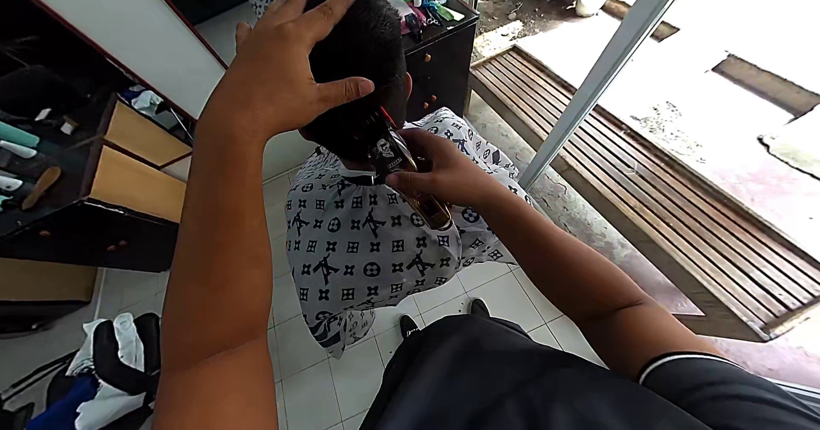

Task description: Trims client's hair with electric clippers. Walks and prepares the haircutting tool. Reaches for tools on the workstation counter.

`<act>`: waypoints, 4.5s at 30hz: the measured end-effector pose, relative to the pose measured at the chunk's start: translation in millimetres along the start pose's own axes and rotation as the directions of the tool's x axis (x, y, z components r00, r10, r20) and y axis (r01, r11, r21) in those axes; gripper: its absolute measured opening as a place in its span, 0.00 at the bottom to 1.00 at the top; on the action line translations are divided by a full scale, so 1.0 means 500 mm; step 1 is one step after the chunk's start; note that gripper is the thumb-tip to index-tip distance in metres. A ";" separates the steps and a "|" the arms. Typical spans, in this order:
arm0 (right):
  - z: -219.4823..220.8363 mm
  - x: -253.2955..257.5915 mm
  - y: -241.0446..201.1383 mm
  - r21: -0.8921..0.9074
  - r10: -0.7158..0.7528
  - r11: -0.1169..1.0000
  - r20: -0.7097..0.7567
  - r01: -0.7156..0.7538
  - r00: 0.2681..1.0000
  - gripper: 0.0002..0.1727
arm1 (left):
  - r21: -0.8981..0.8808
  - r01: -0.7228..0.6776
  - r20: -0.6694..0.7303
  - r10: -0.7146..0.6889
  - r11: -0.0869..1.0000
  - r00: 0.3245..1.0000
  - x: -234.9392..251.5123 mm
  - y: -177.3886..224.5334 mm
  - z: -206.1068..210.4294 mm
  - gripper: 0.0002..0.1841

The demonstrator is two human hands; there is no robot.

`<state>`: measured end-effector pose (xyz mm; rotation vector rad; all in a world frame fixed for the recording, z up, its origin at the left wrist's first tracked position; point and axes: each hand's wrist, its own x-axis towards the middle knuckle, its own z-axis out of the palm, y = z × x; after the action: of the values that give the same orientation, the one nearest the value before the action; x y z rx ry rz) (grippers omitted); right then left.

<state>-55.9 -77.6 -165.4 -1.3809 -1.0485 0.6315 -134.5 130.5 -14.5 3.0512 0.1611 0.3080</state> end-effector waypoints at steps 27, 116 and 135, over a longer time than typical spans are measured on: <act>0.027 0.013 -0.006 0.304 -0.069 0.950 0.003 0.065 0.998 0.35 | 0.008 0.012 -0.044 -0.011 1.000 0.999 -0.001 0.000 0.016 0.50; 0.158 -0.006 -0.001 0.543 0.214 0.835 -0.172 -0.089 0.962 0.29 | -0.031 -0.225 -0.106 0.221 0.974 0.969 0.005 -0.059 0.004 0.46; 0.150 0.004 -0.017 0.504 0.110 0.863 -0.227 0.020 0.968 0.30 | -0.134 -0.284 -0.131 0.267 0.949 0.955 0.005 -0.074 0.000 0.45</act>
<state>-122.2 -41.8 -166.0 -0.9897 -0.5897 0.6877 -135.8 167.4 -17.1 2.9015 -0.2754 0.4840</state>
